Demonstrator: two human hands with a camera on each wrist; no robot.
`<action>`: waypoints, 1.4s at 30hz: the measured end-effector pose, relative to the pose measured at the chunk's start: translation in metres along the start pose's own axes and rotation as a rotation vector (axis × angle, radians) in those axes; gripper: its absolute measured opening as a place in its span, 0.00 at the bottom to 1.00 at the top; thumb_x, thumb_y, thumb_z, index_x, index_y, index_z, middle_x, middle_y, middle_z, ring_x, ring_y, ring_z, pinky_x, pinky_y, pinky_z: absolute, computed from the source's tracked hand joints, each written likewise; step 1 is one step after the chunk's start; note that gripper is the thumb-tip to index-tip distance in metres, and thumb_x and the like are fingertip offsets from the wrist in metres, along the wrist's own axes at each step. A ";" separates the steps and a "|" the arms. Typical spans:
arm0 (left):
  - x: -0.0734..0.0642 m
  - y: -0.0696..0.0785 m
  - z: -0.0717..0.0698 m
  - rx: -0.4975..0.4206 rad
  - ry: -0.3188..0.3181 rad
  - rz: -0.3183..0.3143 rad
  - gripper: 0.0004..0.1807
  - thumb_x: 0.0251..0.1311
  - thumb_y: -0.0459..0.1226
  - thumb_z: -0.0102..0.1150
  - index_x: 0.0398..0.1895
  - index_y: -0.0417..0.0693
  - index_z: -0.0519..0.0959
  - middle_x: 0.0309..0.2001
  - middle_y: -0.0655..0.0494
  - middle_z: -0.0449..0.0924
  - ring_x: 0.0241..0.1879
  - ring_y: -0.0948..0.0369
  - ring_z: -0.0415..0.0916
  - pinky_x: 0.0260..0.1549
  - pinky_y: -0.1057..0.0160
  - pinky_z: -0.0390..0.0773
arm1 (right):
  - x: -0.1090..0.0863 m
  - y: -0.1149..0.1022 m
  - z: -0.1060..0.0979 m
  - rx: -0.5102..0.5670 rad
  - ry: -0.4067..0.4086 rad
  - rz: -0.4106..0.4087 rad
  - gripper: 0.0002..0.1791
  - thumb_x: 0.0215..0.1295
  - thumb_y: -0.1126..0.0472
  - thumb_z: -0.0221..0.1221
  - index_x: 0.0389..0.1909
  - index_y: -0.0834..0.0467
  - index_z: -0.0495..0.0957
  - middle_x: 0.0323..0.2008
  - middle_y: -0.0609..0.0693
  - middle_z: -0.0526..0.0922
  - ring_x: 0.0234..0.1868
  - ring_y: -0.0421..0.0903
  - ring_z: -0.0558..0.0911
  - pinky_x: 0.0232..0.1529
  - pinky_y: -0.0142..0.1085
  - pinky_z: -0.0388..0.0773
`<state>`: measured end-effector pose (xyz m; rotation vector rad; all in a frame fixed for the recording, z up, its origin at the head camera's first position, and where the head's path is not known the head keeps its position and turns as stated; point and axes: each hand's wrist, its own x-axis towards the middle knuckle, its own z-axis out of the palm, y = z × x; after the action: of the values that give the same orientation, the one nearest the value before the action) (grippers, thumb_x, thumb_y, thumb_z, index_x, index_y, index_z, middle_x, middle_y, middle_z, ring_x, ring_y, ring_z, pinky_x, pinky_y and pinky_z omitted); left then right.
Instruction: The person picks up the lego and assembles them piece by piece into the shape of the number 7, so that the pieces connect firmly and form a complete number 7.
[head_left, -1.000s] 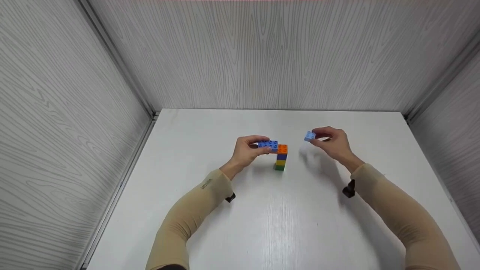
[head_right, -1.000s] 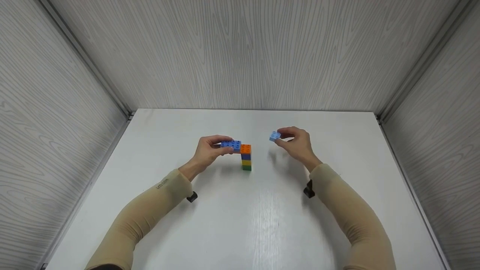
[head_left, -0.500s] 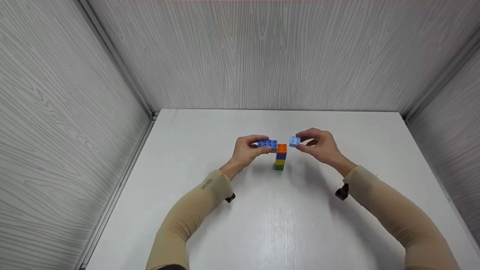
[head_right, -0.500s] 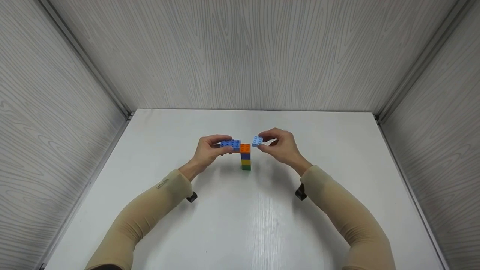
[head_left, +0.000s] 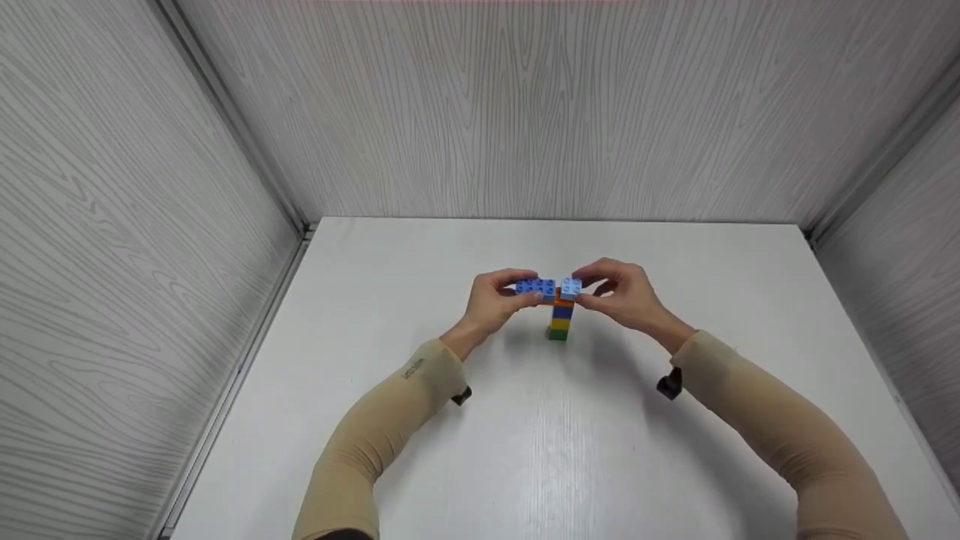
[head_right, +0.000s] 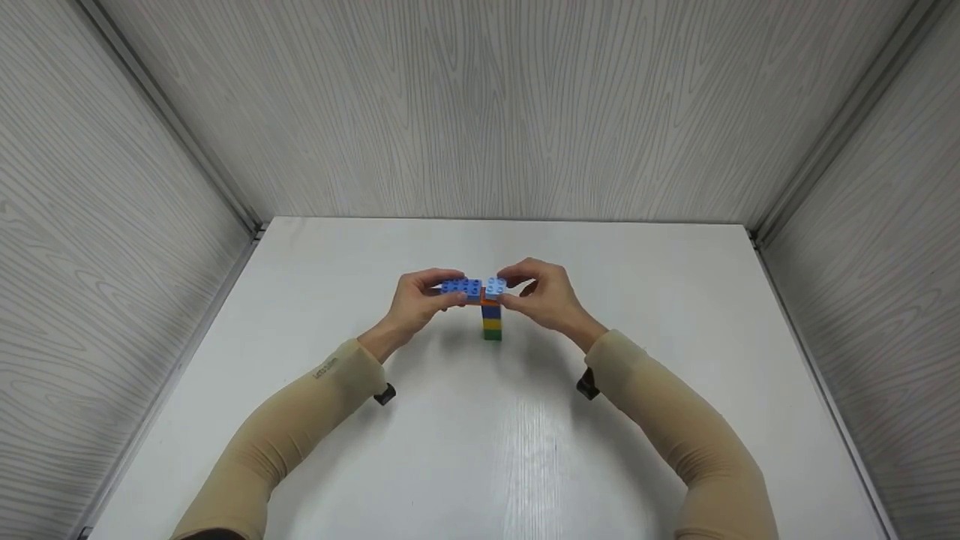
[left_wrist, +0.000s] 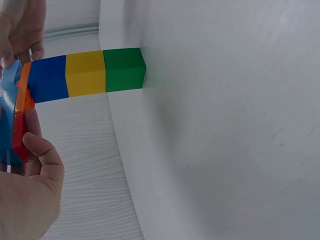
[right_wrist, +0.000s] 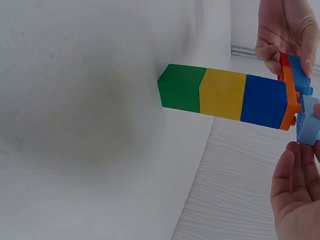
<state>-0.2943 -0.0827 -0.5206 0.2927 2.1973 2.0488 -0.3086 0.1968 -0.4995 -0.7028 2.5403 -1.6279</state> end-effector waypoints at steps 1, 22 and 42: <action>0.000 0.000 0.000 0.002 0.000 0.002 0.21 0.69 0.33 0.78 0.65 0.46 0.90 0.64 0.43 0.89 0.49 0.59 0.90 0.55 0.62 0.93 | 0.000 0.000 0.001 -0.003 -0.003 -0.001 0.18 0.69 0.65 0.77 0.59 0.59 0.91 0.56 0.59 0.92 0.56 0.53 0.89 0.50 0.25 0.84; -0.002 -0.001 -0.001 0.040 -0.004 0.020 0.21 0.71 0.36 0.78 0.65 0.46 0.90 0.65 0.44 0.89 0.50 0.58 0.91 0.56 0.62 0.92 | 0.011 -0.001 0.011 -0.107 -0.032 0.029 0.16 0.63 0.65 0.80 0.53 0.56 0.95 0.53 0.56 0.93 0.52 0.55 0.89 0.58 0.43 0.91; -0.008 -0.003 -0.005 0.091 -0.015 0.052 0.27 0.72 0.30 0.73 0.74 0.49 0.84 0.69 0.45 0.87 0.54 0.56 0.89 0.58 0.62 0.91 | 0.011 0.003 0.007 -0.065 -0.050 0.065 0.19 0.68 0.64 0.77 0.59 0.55 0.93 0.56 0.57 0.94 0.56 0.56 0.92 0.51 0.25 0.89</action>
<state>-0.2874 -0.0894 -0.5235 0.3779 2.3016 1.9684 -0.3173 0.1873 -0.5033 -0.6500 2.5633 -1.4953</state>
